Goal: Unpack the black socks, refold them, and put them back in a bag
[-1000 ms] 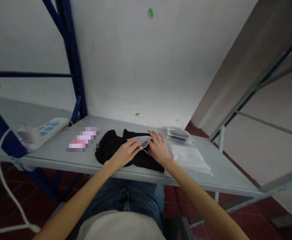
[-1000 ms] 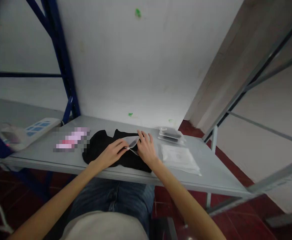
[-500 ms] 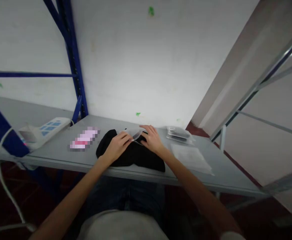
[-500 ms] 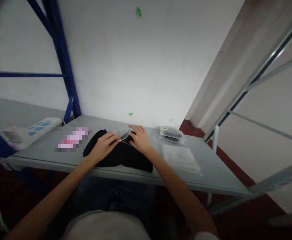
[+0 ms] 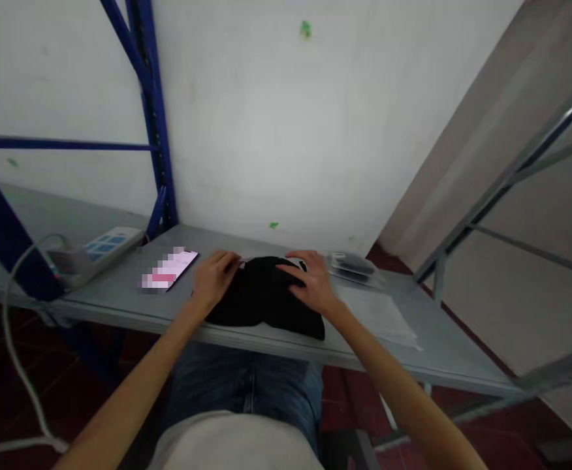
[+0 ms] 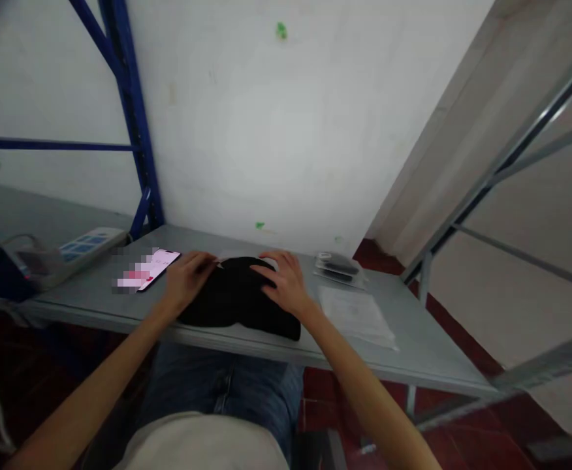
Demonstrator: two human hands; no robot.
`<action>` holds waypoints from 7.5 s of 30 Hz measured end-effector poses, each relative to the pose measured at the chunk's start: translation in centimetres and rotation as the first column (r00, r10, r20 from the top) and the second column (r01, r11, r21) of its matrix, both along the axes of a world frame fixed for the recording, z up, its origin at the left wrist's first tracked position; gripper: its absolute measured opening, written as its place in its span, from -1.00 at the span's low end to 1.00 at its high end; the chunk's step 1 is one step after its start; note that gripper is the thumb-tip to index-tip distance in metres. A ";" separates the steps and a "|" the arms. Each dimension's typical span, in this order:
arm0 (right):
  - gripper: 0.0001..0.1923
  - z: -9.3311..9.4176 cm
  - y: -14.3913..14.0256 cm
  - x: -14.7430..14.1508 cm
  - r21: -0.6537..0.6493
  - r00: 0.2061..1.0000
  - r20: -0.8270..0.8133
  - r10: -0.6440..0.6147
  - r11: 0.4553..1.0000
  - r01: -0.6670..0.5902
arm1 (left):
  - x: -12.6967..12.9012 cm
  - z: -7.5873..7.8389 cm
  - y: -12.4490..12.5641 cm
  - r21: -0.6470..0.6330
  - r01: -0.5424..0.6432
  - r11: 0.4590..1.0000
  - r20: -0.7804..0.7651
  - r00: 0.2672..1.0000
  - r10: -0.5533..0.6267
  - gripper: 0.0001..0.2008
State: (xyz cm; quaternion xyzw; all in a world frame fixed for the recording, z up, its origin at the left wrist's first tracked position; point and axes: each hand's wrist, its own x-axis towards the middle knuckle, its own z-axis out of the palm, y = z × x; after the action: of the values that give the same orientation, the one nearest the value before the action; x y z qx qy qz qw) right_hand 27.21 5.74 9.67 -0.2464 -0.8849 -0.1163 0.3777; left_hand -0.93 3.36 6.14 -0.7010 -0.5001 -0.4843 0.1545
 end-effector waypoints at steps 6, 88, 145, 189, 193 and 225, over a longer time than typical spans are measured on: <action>-0.26 0.6 -1.6 0.7 0.043 0.998 0.062 -0.019 0.999 0.016 | -1.3 0.5 0.0 0.030 -0.192 0.981 0.170 0.968 0.184 -0.82; -0.68 -7.8 -5.2 26.7 -0.312 0.566 -0.462 -0.683 0.722 0.617 | 11.0 -1.4 0.2 -0.617 0.159 0.771 -0.181 0.925 -0.336 -0.31; -0.63 -4.9 1.8 3.7 -0.612 0.739 0.259 -0.622 0.486 0.624 | 1.4 -1.0 -3.8 -0.512 -0.201 0.835 0.329 0.853 0.406 -0.56; -0.62 -8.4 -8.7 6.8 -0.316 0.865 0.247 -0.436 0.808 0.497 | -5.1 -5.3 -5.7 -0.607 0.000 0.795 -0.091 0.994 -0.069 -0.23; -0.61 -8.4 -8.8 7.0 -0.332 0.863 0.240 -0.443 0.798 0.502 | -4.9 -5.4 -5.8 -0.629 -0.023 0.777 -0.105 0.993 -0.055 -0.26; -0.71 -6.4 -9.3 9.0 -0.689 0.951 -0.109 -0.290 0.712 0.138 | -3.9 0.7 -11.5 -0.446 -0.150 0.882 -0.237 0.971 0.045 -0.82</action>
State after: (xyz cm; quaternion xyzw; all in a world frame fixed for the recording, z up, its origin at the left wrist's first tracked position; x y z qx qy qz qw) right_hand 36.25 -3.58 3.30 -0.4782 -0.7871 0.1947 0.3375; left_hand -4.79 -8.13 6.80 -0.7405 -0.6153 -0.2629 0.0623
